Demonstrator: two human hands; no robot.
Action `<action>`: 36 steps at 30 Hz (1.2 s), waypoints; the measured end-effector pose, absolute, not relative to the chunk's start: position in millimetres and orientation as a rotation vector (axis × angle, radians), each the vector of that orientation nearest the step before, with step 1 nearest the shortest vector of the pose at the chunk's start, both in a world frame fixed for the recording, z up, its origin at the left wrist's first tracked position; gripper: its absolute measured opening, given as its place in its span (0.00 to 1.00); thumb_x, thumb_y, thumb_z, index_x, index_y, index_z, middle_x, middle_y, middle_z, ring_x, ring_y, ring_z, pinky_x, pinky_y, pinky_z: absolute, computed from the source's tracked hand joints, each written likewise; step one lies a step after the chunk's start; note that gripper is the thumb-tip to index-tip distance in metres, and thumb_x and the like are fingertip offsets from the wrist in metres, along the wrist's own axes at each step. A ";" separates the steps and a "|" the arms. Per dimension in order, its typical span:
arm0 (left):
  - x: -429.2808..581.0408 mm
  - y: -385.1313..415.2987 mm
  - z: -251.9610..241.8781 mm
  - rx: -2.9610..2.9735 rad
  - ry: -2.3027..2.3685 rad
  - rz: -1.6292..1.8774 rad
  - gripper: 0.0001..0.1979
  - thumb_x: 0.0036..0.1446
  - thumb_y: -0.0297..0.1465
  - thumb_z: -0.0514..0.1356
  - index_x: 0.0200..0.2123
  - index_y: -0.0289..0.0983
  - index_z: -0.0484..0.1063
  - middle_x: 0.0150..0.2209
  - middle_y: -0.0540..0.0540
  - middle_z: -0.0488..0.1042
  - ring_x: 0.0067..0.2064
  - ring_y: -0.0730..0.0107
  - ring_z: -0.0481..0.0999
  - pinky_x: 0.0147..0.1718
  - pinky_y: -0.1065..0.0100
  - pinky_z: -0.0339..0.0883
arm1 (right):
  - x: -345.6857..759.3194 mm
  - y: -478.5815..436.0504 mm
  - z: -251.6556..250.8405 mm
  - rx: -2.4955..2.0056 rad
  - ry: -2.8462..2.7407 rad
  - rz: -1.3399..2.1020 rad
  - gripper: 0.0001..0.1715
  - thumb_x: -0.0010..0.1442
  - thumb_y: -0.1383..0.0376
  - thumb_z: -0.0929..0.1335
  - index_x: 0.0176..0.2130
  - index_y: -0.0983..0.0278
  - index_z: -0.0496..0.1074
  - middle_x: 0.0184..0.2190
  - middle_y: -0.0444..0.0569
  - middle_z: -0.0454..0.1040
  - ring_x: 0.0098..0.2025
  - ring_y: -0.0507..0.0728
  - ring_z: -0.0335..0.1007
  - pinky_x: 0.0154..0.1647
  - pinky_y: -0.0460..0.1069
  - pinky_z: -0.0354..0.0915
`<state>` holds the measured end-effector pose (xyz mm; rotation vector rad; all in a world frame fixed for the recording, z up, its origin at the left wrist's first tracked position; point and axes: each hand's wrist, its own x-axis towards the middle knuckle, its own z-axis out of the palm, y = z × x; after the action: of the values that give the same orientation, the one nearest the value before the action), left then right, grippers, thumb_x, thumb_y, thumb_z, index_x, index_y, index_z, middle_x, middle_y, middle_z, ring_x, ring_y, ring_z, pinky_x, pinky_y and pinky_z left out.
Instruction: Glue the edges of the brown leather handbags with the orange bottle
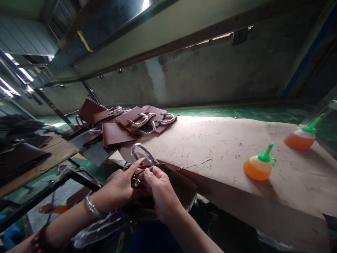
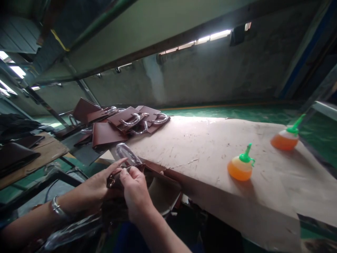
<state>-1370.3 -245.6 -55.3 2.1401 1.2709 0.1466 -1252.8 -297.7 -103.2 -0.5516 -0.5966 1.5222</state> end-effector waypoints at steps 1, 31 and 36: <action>-1369.1 -240.4 -55.0 2.121 1.239 0.192 0.44 0.44 0.43 0.63 0.63 0.36 0.52 0.52 0.42 0.72 0.52 0.56 0.73 0.52 0.61 0.67 | -1248.8 -297.6 -100.8 -0.568 -0.650 1.490 0.18 0.53 0.52 0.67 0.34 0.64 0.67 0.25 0.43 0.70 0.26 0.51 0.66 0.32 0.47 0.63; -1266.8 -208.2 11.1 2.113 0.990 -0.093 0.29 0.37 0.40 0.68 0.43 0.34 0.68 0.40 0.46 0.75 0.44 0.57 0.74 0.43 0.63 0.68 | -1156.4 -309.1 -109.6 -0.943 -1.003 1.100 0.18 0.56 0.53 0.67 0.38 0.64 0.74 0.29 0.49 0.75 0.38 0.62 0.72 0.41 0.55 0.67; -1250.3 -214.3 17.1 2.452 0.904 -0.247 0.36 0.31 0.41 0.71 0.47 0.38 0.66 0.43 0.48 0.74 0.46 0.57 0.72 0.46 0.66 0.66 | -1161.6 -300.9 -95.2 -0.589 -0.739 1.311 0.23 0.55 0.53 0.67 0.46 0.65 0.73 0.37 0.48 0.77 0.43 0.59 0.73 0.49 0.53 0.66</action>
<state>-1250.3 -214.3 17.1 2.4517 0.9045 -0.2469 -1161.6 -300.9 -95.2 -0.5892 -0.7395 1.3113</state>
